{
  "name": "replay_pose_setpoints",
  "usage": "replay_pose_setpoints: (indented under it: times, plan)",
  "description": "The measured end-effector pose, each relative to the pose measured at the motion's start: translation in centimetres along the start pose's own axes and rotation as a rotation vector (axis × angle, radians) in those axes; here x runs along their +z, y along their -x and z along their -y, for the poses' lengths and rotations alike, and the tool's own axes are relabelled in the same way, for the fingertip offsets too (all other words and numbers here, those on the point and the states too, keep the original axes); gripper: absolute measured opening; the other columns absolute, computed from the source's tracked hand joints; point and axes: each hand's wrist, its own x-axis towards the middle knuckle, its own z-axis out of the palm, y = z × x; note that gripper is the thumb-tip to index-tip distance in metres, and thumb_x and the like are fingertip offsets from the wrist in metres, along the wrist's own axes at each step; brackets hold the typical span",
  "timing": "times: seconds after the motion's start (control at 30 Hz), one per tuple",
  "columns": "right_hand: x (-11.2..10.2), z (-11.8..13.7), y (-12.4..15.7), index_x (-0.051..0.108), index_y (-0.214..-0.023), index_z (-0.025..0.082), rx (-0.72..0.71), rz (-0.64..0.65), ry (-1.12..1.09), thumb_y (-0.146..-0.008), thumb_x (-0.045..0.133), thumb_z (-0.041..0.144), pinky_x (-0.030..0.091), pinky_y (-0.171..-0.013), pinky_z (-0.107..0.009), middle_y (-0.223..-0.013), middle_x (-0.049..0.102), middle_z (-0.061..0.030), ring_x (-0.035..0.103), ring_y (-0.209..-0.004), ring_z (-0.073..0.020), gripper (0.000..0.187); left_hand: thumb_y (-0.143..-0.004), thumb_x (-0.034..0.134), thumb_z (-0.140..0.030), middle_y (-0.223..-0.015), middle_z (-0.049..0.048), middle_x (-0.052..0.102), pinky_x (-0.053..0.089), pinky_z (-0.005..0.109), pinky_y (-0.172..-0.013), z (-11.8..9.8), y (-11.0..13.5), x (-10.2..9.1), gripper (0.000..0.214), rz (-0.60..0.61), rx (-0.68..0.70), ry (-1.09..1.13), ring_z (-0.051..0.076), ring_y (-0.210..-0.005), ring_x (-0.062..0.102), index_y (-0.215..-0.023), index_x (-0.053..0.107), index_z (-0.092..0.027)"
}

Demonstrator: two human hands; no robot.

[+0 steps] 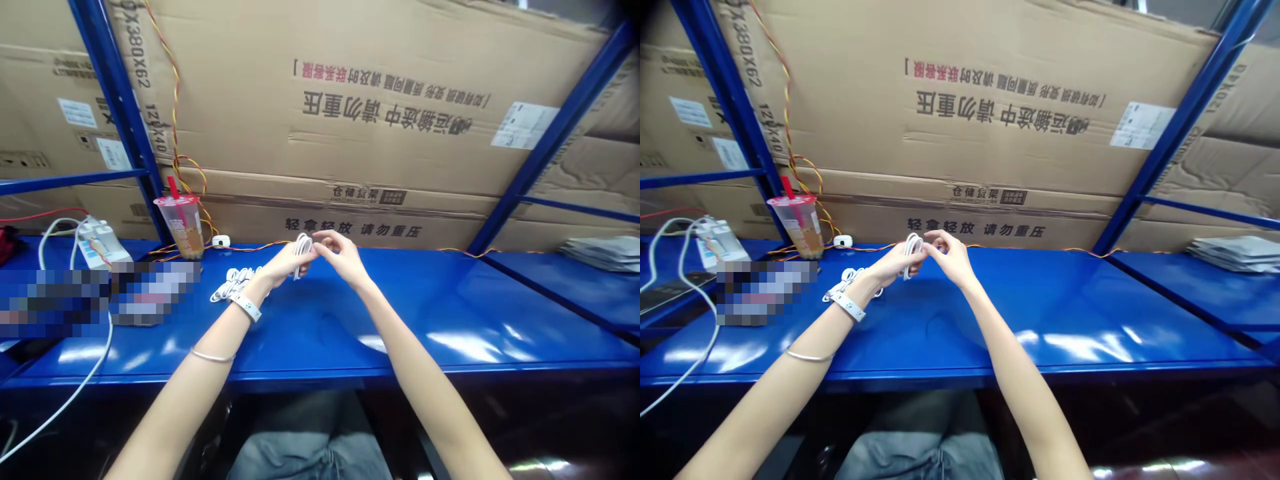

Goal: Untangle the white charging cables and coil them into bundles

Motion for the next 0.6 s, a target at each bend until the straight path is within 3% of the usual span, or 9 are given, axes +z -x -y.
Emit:
replay_pose_setpoints:
  times: [0.1, 0.23, 0.37, 0.47, 0.6]
  plan:
    - [-0.56, -0.08, -0.16, 0.072, -0.101, 0.018, -0.007, 0.159, -0.049, -0.077, 0.067, 0.041, 0.045, -0.064, -0.026, -0.087, 0.069, -0.0035, 0.059, -0.069, -0.0148, 0.034, -0.071, 0.076, -0.046, -0.060, -0.0016, 0.052, 0.034, 0.023, -0.047, -0.26, 0.53, -0.12, 0.035, 0.160, -0.064, -0.123, 0.010, -0.051, 0.046, -0.081, 0.059, -0.018]
    - [-0.87, 0.17, -0.16, 0.072, -0.087, 0.016, -0.024, 0.161, -0.090, -0.074, 0.070, 0.040, 0.045, -0.064, -0.026, -0.089, 0.070, -0.0062, 0.060, -0.072, -0.0162, 0.028, -0.073, 0.073, -0.048, -0.067, 0.0023, 0.057, 0.038, 0.025, -0.051, -0.34, 0.67, -0.17, 0.035, 0.211, -0.128, -0.159, 0.013, -0.058, 0.053, -0.077, 0.058, -0.017]
    - [-0.97, 0.28, -0.11, 0.068, -0.091, 0.015, 0.000, 0.192, -0.131, -0.079, 0.064, 0.046, 0.040, -0.055, -0.024, -0.072, 0.064, -0.0029, 0.053, -0.061, -0.0127, 0.034, -0.074, 0.071, -0.051, -0.060, -0.0037, 0.045, 0.029, 0.021, -0.044, -0.29, 0.54, -0.03, 0.039, 0.215, -0.233, -0.127, 0.007, -0.049, 0.043, -0.073, 0.050, -0.017]
    - [-0.75, 0.24, 0.03, 0.062, -0.091, 0.015, -0.033, 0.237, -0.112, -0.084, 0.058, 0.050, 0.040, -0.056, -0.023, -0.077, 0.063, -0.0025, 0.053, -0.062, -0.0119, 0.036, -0.074, 0.070, -0.050, -0.055, -0.0092, 0.030, 0.015, 0.019, -0.041, -0.11, 0.43, 0.13, 0.044, 0.217, -0.274, -0.105, 0.003, -0.043, 0.026, -0.068, 0.040, -0.019]
    - [-0.13, 0.24, 0.19, 0.056, -0.078, 0.017, -0.099, 0.212, 0.103, -0.089, 0.051, 0.048, 0.036, -0.058, -0.023, -0.069, 0.060, -0.0011, 0.051, -0.063, -0.0123, 0.033, -0.075, 0.068, -0.052, -0.052, -0.0077, 0.033, 0.018, 0.020, -0.041, 0.32, 0.18, 0.43, 0.044, 0.171, -0.275, -0.311, 0.005, -0.044, 0.028, -0.068, 0.039, -0.020]
